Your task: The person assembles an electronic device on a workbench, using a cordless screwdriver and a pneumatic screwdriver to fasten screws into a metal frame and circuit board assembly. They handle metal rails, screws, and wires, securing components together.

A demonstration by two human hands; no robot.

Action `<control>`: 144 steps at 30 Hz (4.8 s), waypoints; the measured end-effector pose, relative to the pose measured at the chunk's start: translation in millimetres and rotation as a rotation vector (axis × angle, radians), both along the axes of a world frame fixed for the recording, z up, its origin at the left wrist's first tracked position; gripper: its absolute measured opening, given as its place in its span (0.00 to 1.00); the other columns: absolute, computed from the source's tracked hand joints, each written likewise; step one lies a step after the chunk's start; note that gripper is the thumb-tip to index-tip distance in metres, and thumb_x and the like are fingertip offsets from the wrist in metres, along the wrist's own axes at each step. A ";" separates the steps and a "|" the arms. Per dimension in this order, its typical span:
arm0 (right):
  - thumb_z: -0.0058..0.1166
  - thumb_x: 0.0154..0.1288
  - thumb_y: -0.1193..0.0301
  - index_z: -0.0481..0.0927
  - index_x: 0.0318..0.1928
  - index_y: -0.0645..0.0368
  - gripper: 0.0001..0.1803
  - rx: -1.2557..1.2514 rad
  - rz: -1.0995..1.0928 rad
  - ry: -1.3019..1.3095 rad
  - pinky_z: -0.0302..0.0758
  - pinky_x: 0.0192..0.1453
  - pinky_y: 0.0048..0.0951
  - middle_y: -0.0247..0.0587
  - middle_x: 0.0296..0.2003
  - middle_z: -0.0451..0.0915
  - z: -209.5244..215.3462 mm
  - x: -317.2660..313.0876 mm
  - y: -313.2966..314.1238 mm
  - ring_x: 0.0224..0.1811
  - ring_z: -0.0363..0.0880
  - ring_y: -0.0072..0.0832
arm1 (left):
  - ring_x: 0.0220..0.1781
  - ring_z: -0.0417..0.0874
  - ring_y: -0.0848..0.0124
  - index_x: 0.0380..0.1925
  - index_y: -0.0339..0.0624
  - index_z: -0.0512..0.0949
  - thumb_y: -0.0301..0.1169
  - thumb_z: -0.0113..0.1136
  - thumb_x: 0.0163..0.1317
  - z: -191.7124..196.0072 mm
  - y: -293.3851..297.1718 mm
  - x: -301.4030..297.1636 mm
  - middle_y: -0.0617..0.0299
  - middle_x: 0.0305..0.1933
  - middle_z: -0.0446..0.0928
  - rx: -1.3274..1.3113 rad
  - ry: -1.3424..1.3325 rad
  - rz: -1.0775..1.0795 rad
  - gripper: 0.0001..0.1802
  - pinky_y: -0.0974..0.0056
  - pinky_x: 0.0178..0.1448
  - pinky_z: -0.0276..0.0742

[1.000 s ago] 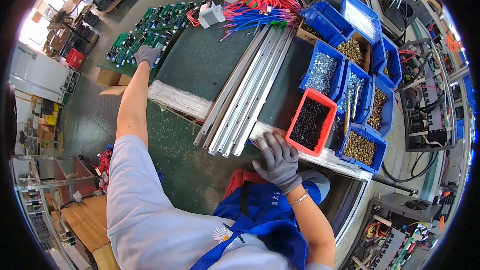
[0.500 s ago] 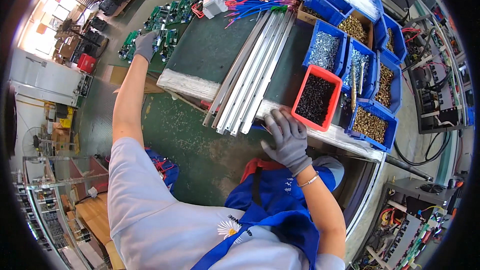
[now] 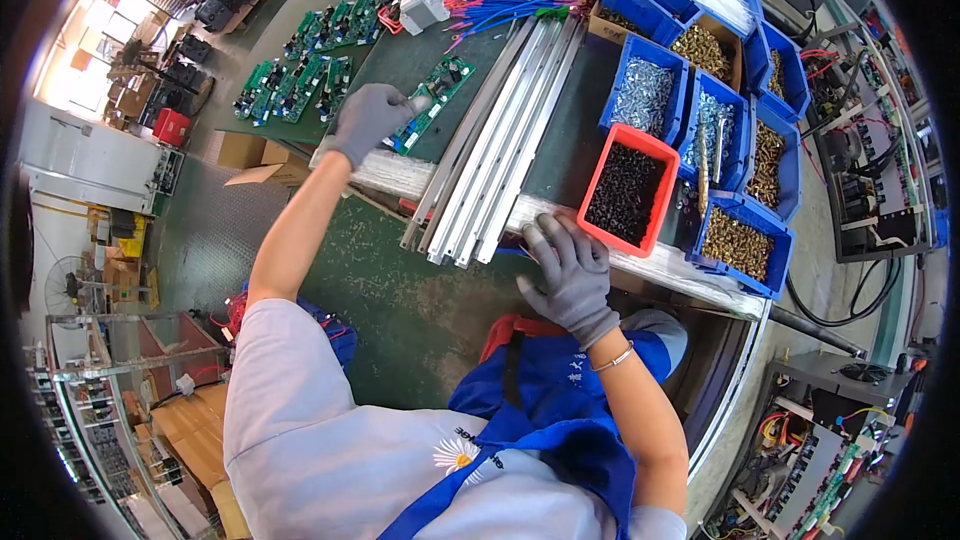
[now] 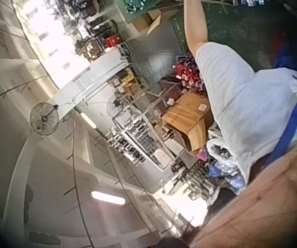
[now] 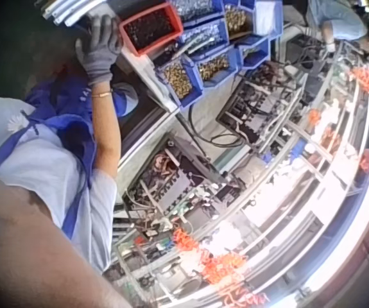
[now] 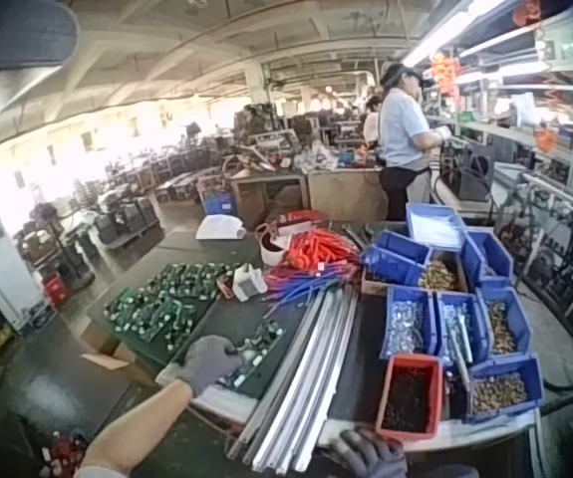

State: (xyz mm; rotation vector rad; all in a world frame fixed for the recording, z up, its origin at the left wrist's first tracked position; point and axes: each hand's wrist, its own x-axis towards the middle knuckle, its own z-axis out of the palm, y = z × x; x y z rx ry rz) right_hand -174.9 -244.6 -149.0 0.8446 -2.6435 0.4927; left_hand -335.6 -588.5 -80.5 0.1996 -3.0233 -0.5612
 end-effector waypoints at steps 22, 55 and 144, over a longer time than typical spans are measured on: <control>0.65 0.45 0.51 0.71 0.64 0.47 0.42 -0.027 0.028 -0.050 0.60 0.65 0.43 0.37 0.61 0.71 13.2 3.4 -0.7 0.66 0.66 0.36 | 0.37 0.85 0.52 0.37 0.35 0.84 0.48 0.64 0.57 -56.0 -203.6 -28.4 0.45 0.33 0.84 0.118 0.272 0.543 0.24 0.54 0.45 0.77; 0.53 0.56 0.80 0.83 0.46 0.61 0.16 -0.552 -1.403 -0.199 0.63 0.27 0.17 0.28 0.24 0.74 332.8 452.9 226.0 0.24 0.66 0.09 | 0.51 0.80 0.68 0.51 0.33 0.78 0.37 0.67 0.58 116.2 501.0 274.3 0.55 0.48 0.79 0.981 -0.406 -1.665 0.24 0.63 0.58 0.72; 0.52 0.72 0.70 0.75 0.62 0.63 0.20 0.038 -1.719 0.279 0.72 0.55 0.23 0.37 0.51 0.81 307.1 525.2 343.4 0.47 0.77 0.19 | 0.57 0.80 0.51 0.56 0.55 0.79 0.53 0.55 0.61 76.8 517.2 -169.1 0.51 0.57 0.79 -0.463 0.335 -0.888 0.27 0.51 0.61 0.74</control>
